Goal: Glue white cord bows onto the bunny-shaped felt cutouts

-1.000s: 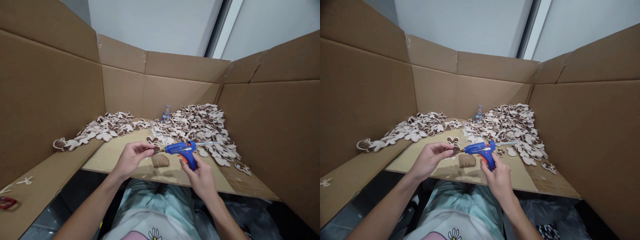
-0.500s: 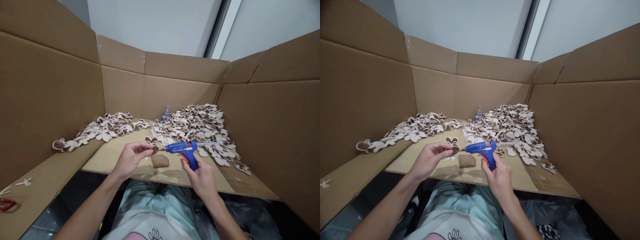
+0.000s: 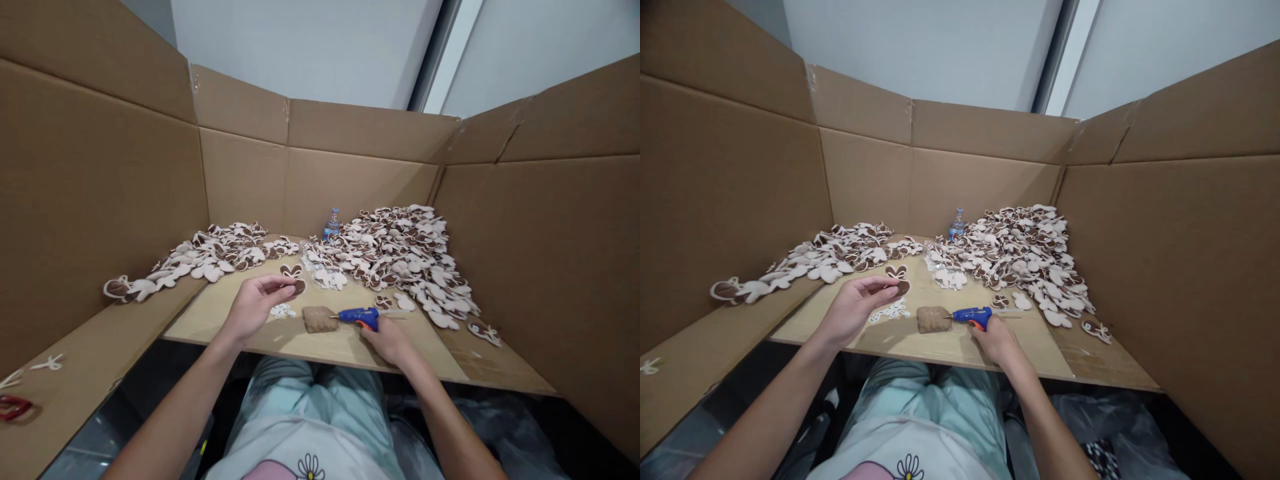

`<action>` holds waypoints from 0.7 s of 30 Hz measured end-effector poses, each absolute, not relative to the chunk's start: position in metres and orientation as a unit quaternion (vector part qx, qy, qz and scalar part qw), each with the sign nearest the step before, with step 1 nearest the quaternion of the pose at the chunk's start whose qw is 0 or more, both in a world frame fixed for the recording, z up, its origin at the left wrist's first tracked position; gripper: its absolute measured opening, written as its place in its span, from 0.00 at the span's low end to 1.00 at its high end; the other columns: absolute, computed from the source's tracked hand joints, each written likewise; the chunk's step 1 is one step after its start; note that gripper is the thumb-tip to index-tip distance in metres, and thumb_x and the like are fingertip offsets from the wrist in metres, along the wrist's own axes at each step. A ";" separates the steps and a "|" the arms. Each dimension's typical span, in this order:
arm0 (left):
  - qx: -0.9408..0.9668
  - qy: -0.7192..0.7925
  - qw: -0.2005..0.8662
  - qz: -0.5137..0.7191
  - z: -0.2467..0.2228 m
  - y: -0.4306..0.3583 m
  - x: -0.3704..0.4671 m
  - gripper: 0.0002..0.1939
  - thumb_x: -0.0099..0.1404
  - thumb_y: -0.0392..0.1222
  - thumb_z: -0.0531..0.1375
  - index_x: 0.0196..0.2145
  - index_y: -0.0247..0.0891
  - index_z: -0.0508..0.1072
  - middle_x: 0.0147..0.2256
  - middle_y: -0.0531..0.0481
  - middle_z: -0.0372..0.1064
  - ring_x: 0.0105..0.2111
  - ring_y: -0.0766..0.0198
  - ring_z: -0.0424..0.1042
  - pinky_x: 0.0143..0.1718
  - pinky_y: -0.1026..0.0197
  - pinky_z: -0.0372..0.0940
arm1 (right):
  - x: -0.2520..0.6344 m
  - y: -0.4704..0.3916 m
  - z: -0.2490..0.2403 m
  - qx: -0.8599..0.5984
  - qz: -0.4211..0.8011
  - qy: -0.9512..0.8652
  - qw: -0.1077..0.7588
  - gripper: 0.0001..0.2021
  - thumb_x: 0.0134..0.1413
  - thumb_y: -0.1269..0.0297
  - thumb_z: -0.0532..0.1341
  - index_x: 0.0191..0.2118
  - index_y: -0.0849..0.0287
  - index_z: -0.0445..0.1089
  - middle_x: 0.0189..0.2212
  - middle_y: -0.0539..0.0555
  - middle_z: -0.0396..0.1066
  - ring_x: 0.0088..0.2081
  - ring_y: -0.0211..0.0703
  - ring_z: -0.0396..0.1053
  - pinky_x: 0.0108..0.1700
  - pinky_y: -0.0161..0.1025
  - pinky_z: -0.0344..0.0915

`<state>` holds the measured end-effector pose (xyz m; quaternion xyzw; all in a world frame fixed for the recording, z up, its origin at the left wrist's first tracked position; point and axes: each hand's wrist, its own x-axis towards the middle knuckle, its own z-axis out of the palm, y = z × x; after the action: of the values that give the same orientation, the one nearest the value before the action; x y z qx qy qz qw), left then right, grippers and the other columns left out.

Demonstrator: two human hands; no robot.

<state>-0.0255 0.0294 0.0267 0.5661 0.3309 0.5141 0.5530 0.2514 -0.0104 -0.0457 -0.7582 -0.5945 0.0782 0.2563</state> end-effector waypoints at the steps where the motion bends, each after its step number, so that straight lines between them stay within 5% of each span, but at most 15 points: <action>1: 0.565 0.330 0.552 0.518 0.027 0.031 -0.026 0.09 0.52 0.38 0.71 0.34 0.37 0.80 0.36 0.47 0.81 0.37 0.60 0.79 0.46 0.57 0.71 | 0.252 -0.011 -0.046 -0.762 0.077 -0.592 0.251 0.07 0.48 0.63 0.61 0.24 0.57 0.66 0.20 0.53 0.72 0.22 0.43 0.69 0.23 0.34 0.58; 7: 0.557 0.326 0.536 0.544 0.029 0.035 -0.033 0.10 0.52 0.38 0.70 0.34 0.37 0.80 0.36 0.46 0.80 0.38 0.58 0.79 0.45 0.56 0.72 | 0.252 -0.021 -0.035 -0.787 0.042 -0.578 0.214 0.14 0.46 0.53 0.66 0.27 0.60 0.69 0.23 0.60 0.73 0.26 0.52 0.71 0.27 0.40 0.61; 9: 0.554 0.329 0.533 0.549 0.029 0.036 -0.034 0.10 0.52 0.38 0.70 0.34 0.36 0.80 0.36 0.46 0.80 0.38 0.58 0.79 0.45 0.56 0.72 | 0.244 -0.025 -0.031 -0.768 -0.022 -0.594 0.238 0.13 0.49 0.58 0.65 0.34 0.63 0.71 0.31 0.65 0.75 0.34 0.55 0.72 0.34 0.43 0.64; 12: 0.553 0.326 0.530 0.554 0.029 0.037 -0.035 0.10 0.52 0.38 0.71 0.33 0.36 0.80 0.35 0.47 0.80 0.37 0.60 0.78 0.45 0.56 0.72 | 0.217 -0.027 -0.029 -0.657 -0.032 -0.695 0.292 0.05 0.55 0.69 0.60 0.36 0.60 0.73 0.36 0.60 0.76 0.40 0.50 0.72 0.43 0.41 0.63; 21: 0.549 0.324 0.532 0.557 0.029 0.035 -0.035 0.11 0.50 0.38 0.71 0.33 0.34 0.79 0.36 0.44 0.80 0.39 0.56 0.78 0.46 0.52 0.72 | 0.128 0.034 -0.022 -0.584 0.075 -0.787 0.183 0.10 0.51 0.75 0.59 0.39 0.62 0.74 0.36 0.60 0.77 0.37 0.45 0.71 0.39 0.34 0.60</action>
<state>-0.0349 0.0350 0.0293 0.5488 0.3237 0.5574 0.5323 0.1281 0.0344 -0.0224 -0.5841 -0.7872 0.0754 0.1827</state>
